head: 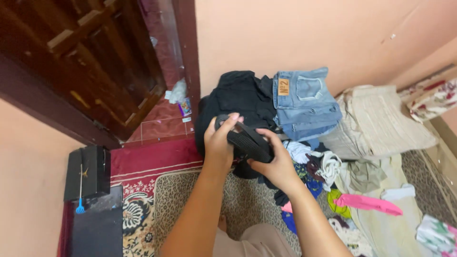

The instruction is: Gathering and organizing clothes and household items from the floor and surface into a cabinet.

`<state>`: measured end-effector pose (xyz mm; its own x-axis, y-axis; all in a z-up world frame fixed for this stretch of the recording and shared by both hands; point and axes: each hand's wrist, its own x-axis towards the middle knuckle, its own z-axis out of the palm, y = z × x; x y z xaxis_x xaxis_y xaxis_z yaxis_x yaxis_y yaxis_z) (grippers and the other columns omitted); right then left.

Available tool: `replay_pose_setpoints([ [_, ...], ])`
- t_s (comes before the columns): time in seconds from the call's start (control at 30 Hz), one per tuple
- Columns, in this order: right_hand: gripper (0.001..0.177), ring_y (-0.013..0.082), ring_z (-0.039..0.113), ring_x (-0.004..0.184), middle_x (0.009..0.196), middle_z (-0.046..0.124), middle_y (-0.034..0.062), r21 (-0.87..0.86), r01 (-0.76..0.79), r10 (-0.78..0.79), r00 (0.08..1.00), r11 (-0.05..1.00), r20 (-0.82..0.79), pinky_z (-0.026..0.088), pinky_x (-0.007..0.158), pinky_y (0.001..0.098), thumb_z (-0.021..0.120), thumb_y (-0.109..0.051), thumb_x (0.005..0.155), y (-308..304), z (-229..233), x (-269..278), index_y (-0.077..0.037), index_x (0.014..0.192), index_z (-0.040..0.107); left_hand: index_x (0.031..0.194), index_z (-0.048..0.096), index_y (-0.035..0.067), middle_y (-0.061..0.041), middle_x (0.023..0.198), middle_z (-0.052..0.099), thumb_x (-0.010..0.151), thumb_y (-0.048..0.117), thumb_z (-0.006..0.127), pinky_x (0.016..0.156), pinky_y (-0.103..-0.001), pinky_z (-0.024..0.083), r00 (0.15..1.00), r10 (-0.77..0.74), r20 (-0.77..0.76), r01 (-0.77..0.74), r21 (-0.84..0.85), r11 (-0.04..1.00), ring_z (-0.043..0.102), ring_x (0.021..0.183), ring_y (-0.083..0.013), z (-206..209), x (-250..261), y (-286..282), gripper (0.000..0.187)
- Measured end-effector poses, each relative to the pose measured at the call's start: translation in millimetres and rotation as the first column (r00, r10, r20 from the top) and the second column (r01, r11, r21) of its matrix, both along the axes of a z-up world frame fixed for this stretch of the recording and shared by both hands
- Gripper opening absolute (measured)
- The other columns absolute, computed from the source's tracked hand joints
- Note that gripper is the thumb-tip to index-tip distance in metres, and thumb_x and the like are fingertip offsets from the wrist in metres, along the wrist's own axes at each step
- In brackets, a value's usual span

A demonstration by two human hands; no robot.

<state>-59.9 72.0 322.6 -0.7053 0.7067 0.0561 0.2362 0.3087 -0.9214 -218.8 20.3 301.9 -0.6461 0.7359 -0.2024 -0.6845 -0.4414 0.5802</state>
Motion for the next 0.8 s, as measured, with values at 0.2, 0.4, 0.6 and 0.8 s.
replay_pose_setpoints([
  [0.2,0.071,0.0237,0.062,0.119,0.128,0.065,0.0129,0.419,0.122,-0.034,0.977,0.9,-0.213,0.047,0.104,0.0339,0.089,-0.003,0.073,-10.0,5.6,0.8,-0.008,0.137,0.06,0.11,0.063,0.013,-0.002,0.109,0.068,0.091,0.036,0.063,0.081,-0.036,0.056,0.996,-0.004,0.085,0.028,-0.29,0.957,0.068,0.095,-0.0201,-16.5,23.6,-33.6,0.03],
  [0.4,0.074,0.0377,0.06,0.121,0.13,0.062,0.022,0.534,0.086,-0.121,0.992,0.841,0.032,0.048,0.101,0.0418,0.086,-0.011,0.073,-41.6,-7.0,7.0,-0.007,0.14,0.057,0.127,0.057,-0.002,-0.01,0.114,0.058,0.098,0.049,0.065,0.087,-0.045,0.061,0.982,-0.179,-0.065,0.152,-0.297,0.943,0.061,0.102,-0.0237,-65.7,76.5,-48.7,0.059],
  [0.6,0.105,0.0306,0.057,0.131,0.144,0.055,0.019,0.048,-0.165,0.168,0.983,0.985,-0.07,0.044,0.105,0.0379,0.072,-0.001,0.074,-76.0,-75.8,17.8,-0.006,0.16,0.013,0.132,0.066,-0.001,-0.011,0.12,0.073,0.088,0.019,0.075,0.09,-0.03,0.054,0.993,-0.059,-0.102,0.018,-0.362,0.932,0.069,0.108,-0.0193,-111.2,80.4,-83.6,0.049],
  [0.8,0.089,0.0229,0.057,0.13,0.153,0.049,0.0098,-0.427,-0.19,0.197,0.98,0.884,-0.027,0.05,0.101,0.035,0.071,-0.004,0.084,-76.6,-125.6,3.0,-0.014,0.158,0.024,0.127,0.066,0.005,-0.003,0.113,0.075,0.081,0.006,0.076,0.09,-0.028,0.054,0.996,0.035,-0.08,-0.066,-0.425,0.903,0.071,0.103,-0.0148,-160.1,40.1,-121.2,0.047],
])
